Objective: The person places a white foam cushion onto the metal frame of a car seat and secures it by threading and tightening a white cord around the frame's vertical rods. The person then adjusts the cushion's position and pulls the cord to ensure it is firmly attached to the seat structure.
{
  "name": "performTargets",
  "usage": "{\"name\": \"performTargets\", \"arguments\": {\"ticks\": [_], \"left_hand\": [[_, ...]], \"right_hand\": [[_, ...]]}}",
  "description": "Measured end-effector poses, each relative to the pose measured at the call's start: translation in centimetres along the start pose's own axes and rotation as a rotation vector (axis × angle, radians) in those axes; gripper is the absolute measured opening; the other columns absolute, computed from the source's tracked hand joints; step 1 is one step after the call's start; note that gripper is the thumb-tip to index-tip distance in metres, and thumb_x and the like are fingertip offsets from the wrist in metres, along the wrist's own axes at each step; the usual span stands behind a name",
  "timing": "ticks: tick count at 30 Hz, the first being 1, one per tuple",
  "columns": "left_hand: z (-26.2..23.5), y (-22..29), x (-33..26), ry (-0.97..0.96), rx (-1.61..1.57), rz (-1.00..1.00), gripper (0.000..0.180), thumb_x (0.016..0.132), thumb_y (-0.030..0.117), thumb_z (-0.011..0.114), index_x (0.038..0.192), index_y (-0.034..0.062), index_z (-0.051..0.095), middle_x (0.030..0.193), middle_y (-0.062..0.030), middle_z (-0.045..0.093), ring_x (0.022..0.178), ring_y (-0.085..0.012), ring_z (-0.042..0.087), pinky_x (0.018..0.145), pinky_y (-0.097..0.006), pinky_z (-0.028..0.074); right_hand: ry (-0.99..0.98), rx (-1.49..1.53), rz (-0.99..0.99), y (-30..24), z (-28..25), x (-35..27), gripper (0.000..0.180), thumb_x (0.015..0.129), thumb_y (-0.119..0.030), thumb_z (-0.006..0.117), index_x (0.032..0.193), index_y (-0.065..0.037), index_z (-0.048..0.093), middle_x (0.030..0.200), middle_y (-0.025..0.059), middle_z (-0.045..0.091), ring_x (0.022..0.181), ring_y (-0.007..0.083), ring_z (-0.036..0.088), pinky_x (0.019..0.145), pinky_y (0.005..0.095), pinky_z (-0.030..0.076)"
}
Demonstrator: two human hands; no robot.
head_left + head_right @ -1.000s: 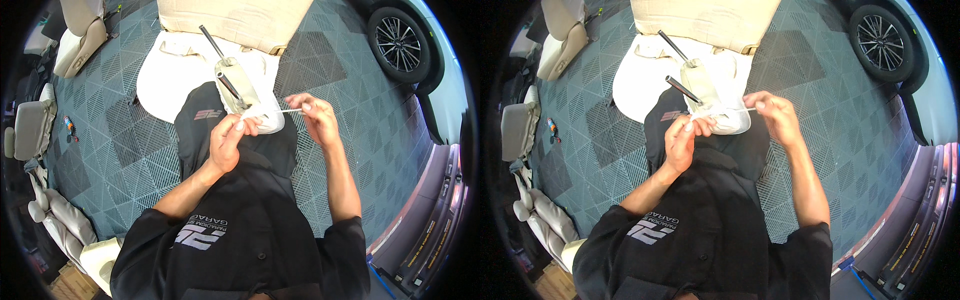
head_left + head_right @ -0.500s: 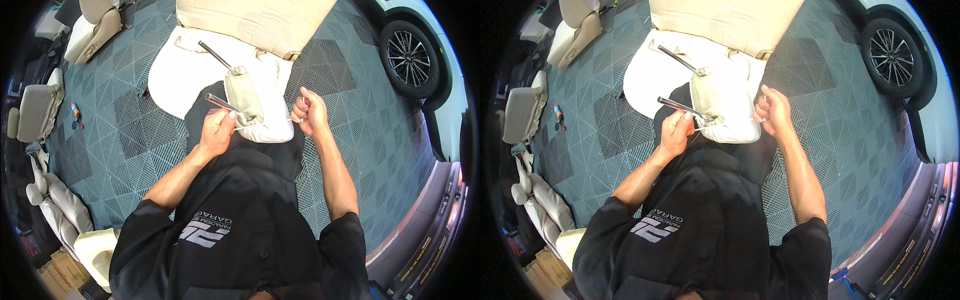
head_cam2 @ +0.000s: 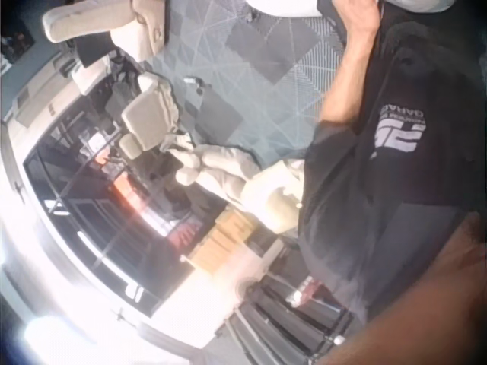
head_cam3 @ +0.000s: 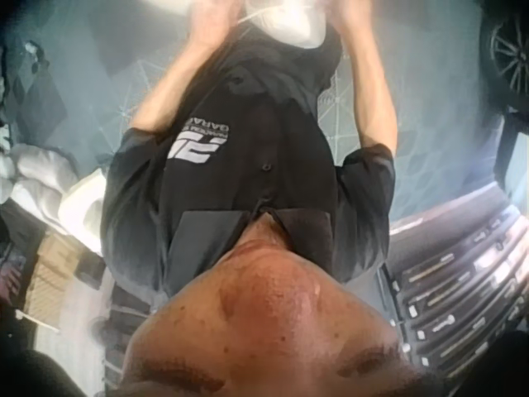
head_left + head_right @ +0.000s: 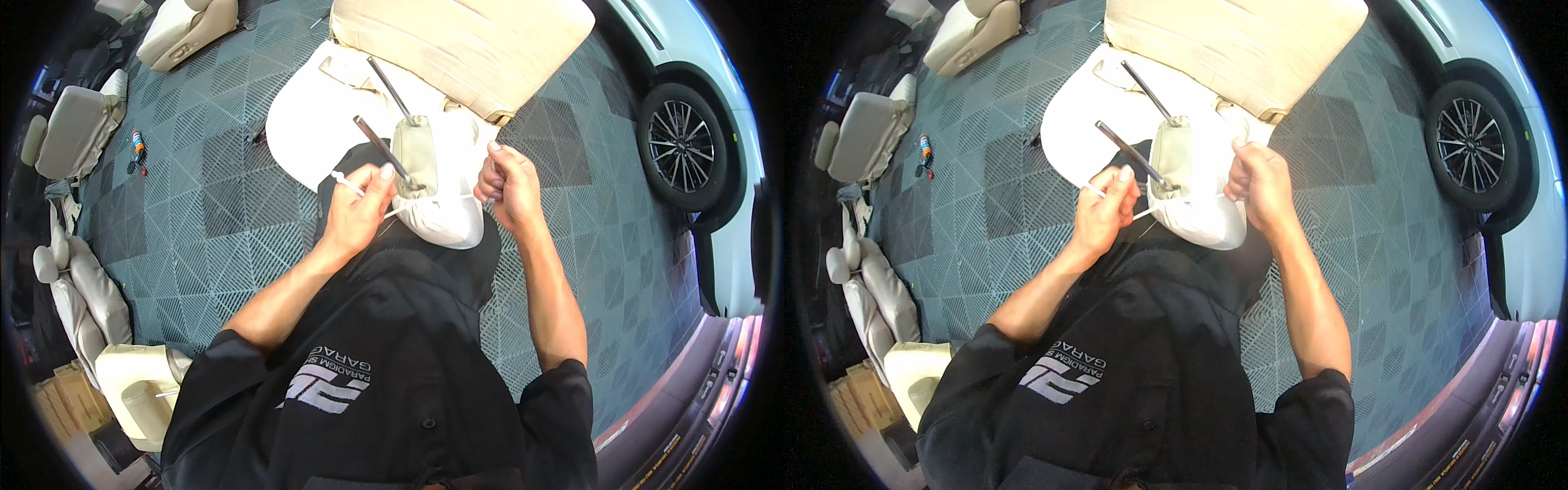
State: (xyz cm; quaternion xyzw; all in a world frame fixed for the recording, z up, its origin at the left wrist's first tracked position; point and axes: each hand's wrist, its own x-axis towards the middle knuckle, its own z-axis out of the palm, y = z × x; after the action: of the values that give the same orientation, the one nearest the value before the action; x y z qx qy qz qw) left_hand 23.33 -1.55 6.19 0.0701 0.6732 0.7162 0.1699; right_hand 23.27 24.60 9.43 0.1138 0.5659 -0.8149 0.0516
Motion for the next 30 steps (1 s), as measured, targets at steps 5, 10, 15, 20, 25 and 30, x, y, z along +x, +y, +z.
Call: {"name": "performTargets", "arguments": {"ticks": [5, 10, 15, 20, 25, 30], "left_hand": [[1.9, -0.8, -1.2, 0.019, 0.743, 0.245, 0.02, 0.091, 0.011, 0.067, 0.107, 0.0003, 0.071, 0.086, -0.0204, 0.073, 0.085, -0.036, 0.072, 0.077, -0.044, 0.057], [2.4, -0.3, -0.1, -0.045, 0.742, 0.138, 0.018, 0.09, 0.013, 0.068, 0.099, -0.0016, 0.074, 0.084, -0.0174, 0.074, 0.079, -0.0303, 0.072, 0.073, -0.041, 0.056], [0.3, -3.2, 0.4, -0.061, -0.191, -0.378, 0.019, 0.095, 0.015, 0.066, 0.099, -0.0026, 0.072, 0.081, -0.0041, 0.071, 0.073, -0.0168, 0.067, 0.066, -0.03, 0.053], [3.5, -2.0, -1.4, -0.027, -0.76, -0.307, 0.019, 0.101, 0.014, 0.061, 0.105, -0.0042, 0.068, 0.088, -0.0066, 0.07, 0.075, -0.0143, 0.065, 0.066, -0.03, 0.055], [2.7, -4.0, 0.2, -0.127, -0.704, -0.155, 0.022, 0.1, 0.018, 0.063, 0.102, -0.0036, 0.069, 0.084, -0.0044, 0.069, 0.074, -0.012, 0.062, 0.066, -0.03, 0.052], [2.2, -7.3, 1.0, -0.172, -0.204, 0.119, 0.026, 0.1, 0.023, 0.065, 0.1, -0.003, 0.07, 0.08, -0.0022, 0.067, 0.073, -0.0098, 0.06, 0.066, -0.03, 0.05]], "right_hand": [[-0.121, -0.116, 0.008, -0.3, 1.5, -0.2, 0.036, 0.1, -0.026, 0.063, 0.071, -0.011, 0.046, 0.061, -0.0031, 0.039, 0.052, 0.0093, 0.034, 0.051, 0.0295, 0.035], [-0.22, -0.232, -0.026, -1.3, 2.3, -1.2, 0.036, 0.1, -0.026, 0.065, 0.071, -0.009, 0.052, 0.064, -0.0026, 0.048, 0.056, 0.0085, 0.042, 0.054, 0.0286, 0.039], [-0.352, -0.518, -0.114, -1.3, 5.9, -4.9, 0.037, 0.102, -0.031, 0.063, 0.075, -0.006, 0.058, 0.069, -0.0014, 0.056, 0.067, 0.0055, 0.051, 0.061, 0.0259, 0.042], [-0.618, -0.785, -0.53, 0.1, 11.1, -6.6, 0.034, 0.102, -0.023, 0.058, 0.08, 0.003, 0.058, 0.07, 0.0135, 0.059, 0.067, 0.0296, 0.06, 0.067, 0.0408, 0.048], [-0.674, -0.877, -0.594, 1.1, 13.4, -4.9, 0.036, 0.1, -0.023, 0.058, 0.075, 0.003, 0.056, 0.075, 0.0218, 0.06, 0.072, 0.038, 0.061, 0.065, 0.0471, 0.045], [-0.602, -0.76, -0.362, 1.1, 13.8, -2.1, 0.042, 0.101, -0.032, 0.06, 0.075, 0.001, 0.057, 0.065, 0.0118, 0.059, 0.055, 0.0242, 0.055, 0.055, 0.0385, 0.043]]}}
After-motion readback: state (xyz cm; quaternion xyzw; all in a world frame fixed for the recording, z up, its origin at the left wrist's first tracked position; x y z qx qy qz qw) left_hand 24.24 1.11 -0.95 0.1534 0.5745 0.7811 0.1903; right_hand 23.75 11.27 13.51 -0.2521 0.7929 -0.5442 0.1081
